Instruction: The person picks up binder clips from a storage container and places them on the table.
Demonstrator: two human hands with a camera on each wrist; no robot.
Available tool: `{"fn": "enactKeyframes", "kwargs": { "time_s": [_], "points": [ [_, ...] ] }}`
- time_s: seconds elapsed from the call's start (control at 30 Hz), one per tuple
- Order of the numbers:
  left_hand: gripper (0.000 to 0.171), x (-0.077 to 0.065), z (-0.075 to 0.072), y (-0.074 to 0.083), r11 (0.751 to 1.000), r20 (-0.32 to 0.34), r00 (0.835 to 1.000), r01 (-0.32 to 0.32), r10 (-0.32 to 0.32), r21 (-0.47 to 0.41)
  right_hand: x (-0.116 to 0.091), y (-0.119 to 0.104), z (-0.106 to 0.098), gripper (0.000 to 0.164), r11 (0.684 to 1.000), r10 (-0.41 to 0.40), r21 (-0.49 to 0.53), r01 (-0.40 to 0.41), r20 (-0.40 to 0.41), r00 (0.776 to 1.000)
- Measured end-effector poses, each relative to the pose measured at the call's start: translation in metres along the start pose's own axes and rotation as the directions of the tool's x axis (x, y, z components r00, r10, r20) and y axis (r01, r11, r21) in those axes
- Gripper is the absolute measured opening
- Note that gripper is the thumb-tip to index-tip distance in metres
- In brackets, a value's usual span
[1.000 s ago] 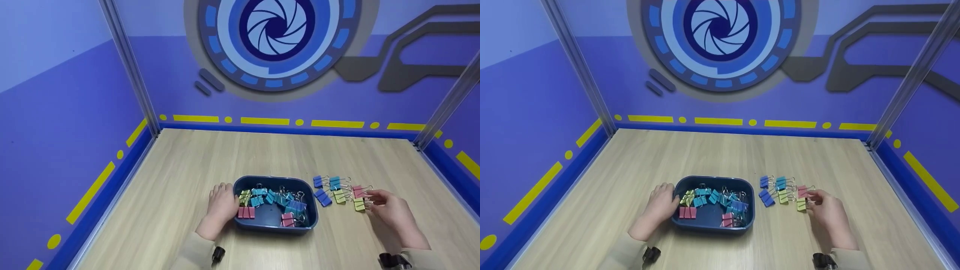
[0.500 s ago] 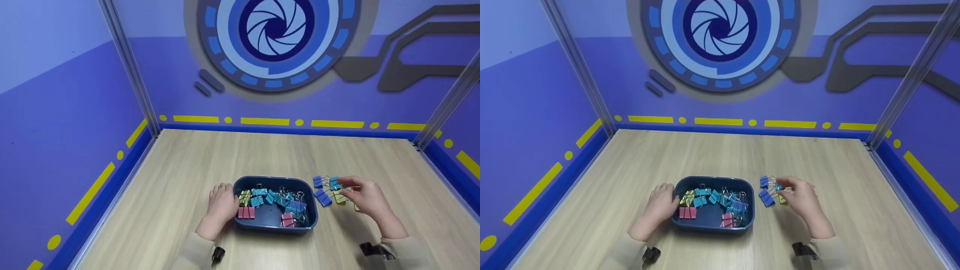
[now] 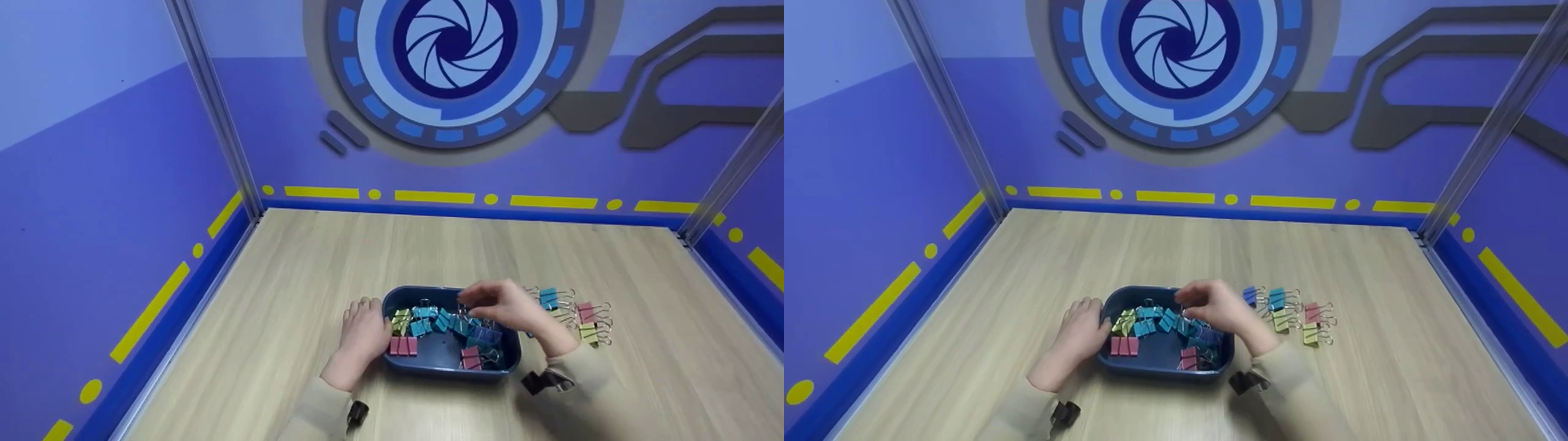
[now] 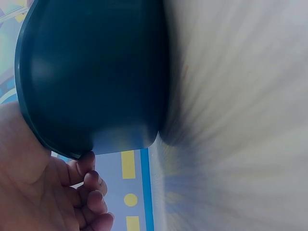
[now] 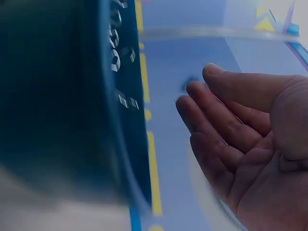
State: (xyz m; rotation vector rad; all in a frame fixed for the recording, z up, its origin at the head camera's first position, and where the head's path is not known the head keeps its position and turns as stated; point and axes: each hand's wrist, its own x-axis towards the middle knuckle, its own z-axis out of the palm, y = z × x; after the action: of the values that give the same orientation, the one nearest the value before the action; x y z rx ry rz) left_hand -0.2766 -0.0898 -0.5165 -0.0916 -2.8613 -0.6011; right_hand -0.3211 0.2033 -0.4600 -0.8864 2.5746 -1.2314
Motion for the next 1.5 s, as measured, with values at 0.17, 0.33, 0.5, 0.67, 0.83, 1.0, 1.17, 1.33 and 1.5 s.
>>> {"fn": "enactKeyframes", "kwargs": {
  "time_s": [0.17, 0.33, 0.5, 0.67, 0.83, 1.0, 1.17, 1.33, 1.5],
  "points": [
    [0.029, 0.000, 0.000, 0.000, 1.000, 0.015, 1.000, 0.007, -0.007, -0.006, 0.025, -0.013, 0.025, 0.030, 1.000, -0.028, -0.001, 0.028, 0.098, 0.995],
    [0.030, 0.002, -0.001, -0.001, 1.000, 0.020, 1.000, 0.016, -0.016, -0.011, 0.042, -0.029, 0.044, 0.029, 0.997, -0.050, -0.045, 0.060, 0.187, 0.981],
    [0.031, 0.002, -0.002, -0.001, 1.000, 0.021, 1.000, 0.008, -0.008, -0.015, 0.052, -0.045, 0.055, 0.031, 0.989, -0.063, -0.114, 0.094, 0.244, 0.968],
    [0.030, 0.001, -0.003, -0.001, 1.000, 0.026, 1.000, -0.004, 0.004, -0.020, 0.060, -0.051, 0.065, 0.039, 0.963, -0.106, -0.210, 0.170, 0.287, 0.952],
    [0.028, 0.001, -0.002, -0.001, 1.000, 0.023, 1.000, -0.007, 0.008, -0.019, 0.061, -0.050, 0.073, 0.045, 0.927, -0.143, -0.285, 0.242, 0.328, 0.934],
    [0.027, 0.001, 0.000, -0.002, 1.000, 0.008, 1.000, -0.011, 0.011, -0.017, 0.056, -0.045, 0.075, 0.044, 0.915, -0.144, -0.311, 0.256, 0.339, 0.930],
    [0.025, 0.000, 0.000, -0.003, 1.000, 0.002, 1.000, -0.013, 0.013, -0.007, 0.048, -0.040, 0.071, 0.042, 0.909, -0.150, -0.323, 0.264, 0.338, 0.929],
    [0.027, 0.000, 0.000, -0.002, 1.000, 0.002, 1.000, -0.006, 0.006, -0.002, 0.043, -0.041, 0.067, 0.039, 0.879, -0.172, -0.365, 0.307, 0.359, 0.918],
    [0.028, 0.001, 0.001, -0.001, 1.000, -0.002, 1.000, -0.009, 0.009, -0.005, 0.041, -0.054, 0.056, 0.039, 0.874, -0.136, -0.380, 0.304, 0.409, 0.902]
  ]
}}
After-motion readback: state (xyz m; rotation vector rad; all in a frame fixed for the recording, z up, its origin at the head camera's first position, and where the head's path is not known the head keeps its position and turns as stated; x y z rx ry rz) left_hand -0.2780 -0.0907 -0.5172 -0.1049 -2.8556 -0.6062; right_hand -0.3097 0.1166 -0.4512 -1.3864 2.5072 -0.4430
